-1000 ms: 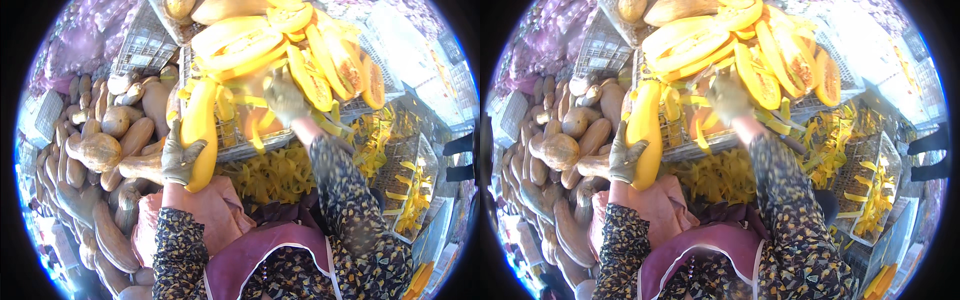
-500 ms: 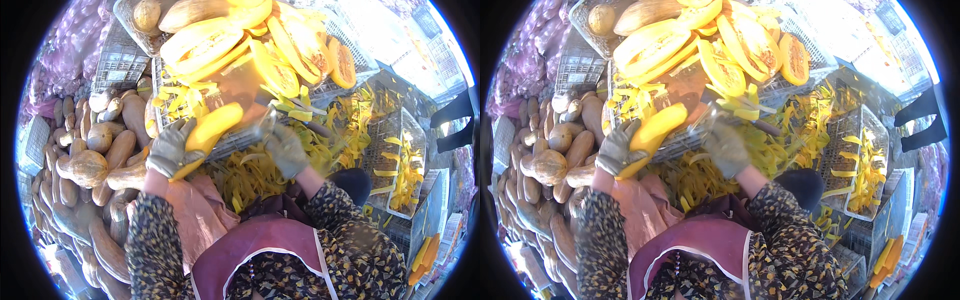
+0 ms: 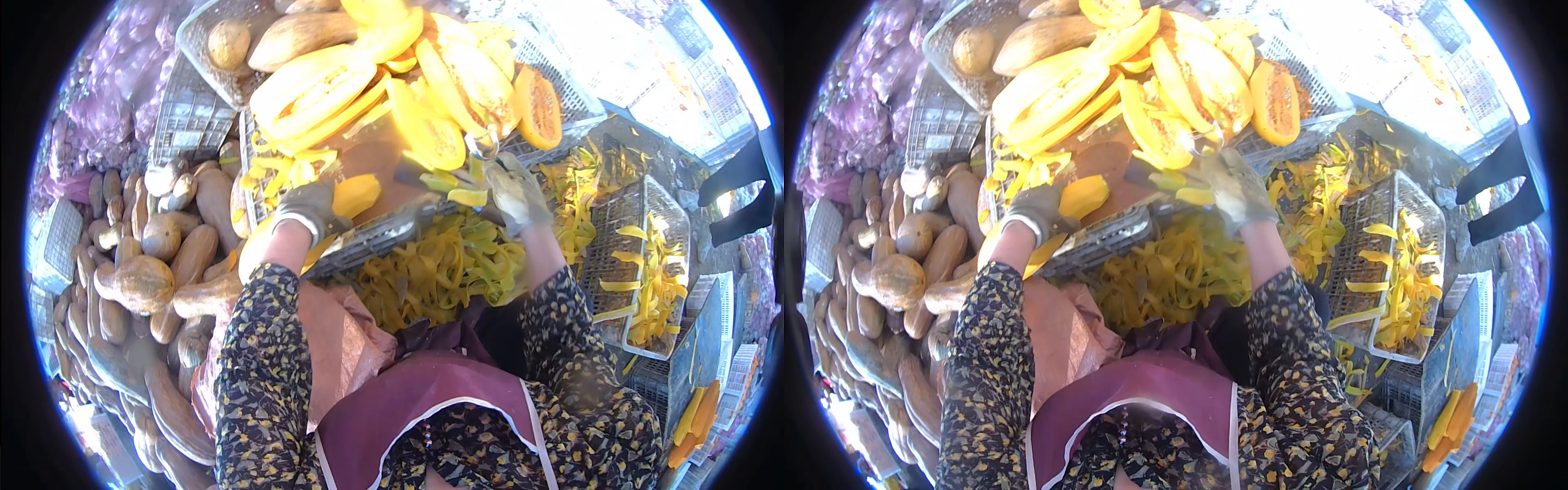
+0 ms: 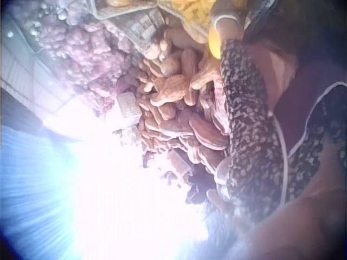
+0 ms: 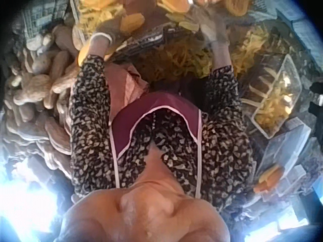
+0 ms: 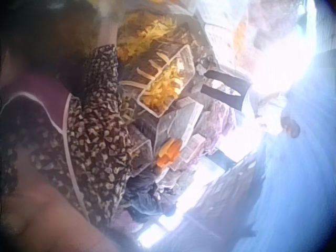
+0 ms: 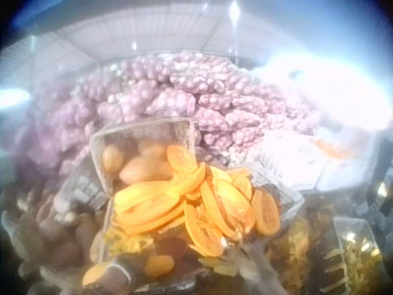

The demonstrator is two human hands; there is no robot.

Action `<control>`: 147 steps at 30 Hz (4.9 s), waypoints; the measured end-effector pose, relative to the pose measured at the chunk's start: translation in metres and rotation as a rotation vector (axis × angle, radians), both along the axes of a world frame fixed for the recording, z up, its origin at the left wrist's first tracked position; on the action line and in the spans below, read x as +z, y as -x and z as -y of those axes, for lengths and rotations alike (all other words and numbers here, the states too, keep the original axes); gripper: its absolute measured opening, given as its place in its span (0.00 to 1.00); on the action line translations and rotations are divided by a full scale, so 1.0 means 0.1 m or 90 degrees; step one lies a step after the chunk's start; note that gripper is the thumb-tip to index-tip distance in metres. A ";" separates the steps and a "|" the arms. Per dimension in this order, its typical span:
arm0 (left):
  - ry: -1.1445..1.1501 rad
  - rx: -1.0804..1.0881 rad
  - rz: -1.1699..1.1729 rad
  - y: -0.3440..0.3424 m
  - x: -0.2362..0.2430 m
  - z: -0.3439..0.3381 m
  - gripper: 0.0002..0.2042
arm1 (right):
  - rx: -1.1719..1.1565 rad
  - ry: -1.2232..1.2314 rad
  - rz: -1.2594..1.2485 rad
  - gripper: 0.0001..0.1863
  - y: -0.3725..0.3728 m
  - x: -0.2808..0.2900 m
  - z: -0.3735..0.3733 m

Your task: The person peels a butternut squash with a peeler, then cuts it in half and scoops out the seeds with a spoon. The peeled skin and seeds are discarded into nearby containers.

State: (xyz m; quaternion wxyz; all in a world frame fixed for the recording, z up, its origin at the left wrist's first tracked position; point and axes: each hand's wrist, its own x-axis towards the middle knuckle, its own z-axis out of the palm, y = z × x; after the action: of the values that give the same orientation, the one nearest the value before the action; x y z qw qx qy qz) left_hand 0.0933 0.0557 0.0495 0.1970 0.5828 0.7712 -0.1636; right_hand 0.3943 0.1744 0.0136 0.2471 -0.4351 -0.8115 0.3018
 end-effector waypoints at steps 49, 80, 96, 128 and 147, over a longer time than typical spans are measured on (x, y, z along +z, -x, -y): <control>-0.120 -0.015 -0.116 -0.25 -0.07 0.21 0.34 | -0.040 0.173 0.405 0.20 -0.02 0.00 0.44; -0.083 0.091 -0.009 -0.16 -0.24 -0.02 0.15 | 0.205 0.313 0.122 0.19 0.84 -0.10 0.64; 0.047 -0.037 0.104 -0.08 0.00 -0.66 0.31 | 0.027 0.607 -0.208 0.09 0.38 0.01 1.21; -0.517 0.038 0.043 0.45 -0.17 0.12 0.22 | 0.130 0.417 0.113 0.24 0.70 0.10 0.97; -0.720 0.468 0.919 0.35 0.12 -0.65 0.30 | 0.192 0.235 0.140 0.15 0.44 -0.07 0.77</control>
State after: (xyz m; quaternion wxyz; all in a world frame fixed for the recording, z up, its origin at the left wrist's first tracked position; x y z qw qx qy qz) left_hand 0.0581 0.1206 0.0612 0.3512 0.2750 0.5635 0.6953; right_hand 0.3498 0.0974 0.0068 0.0262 -0.3774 -0.8204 0.4287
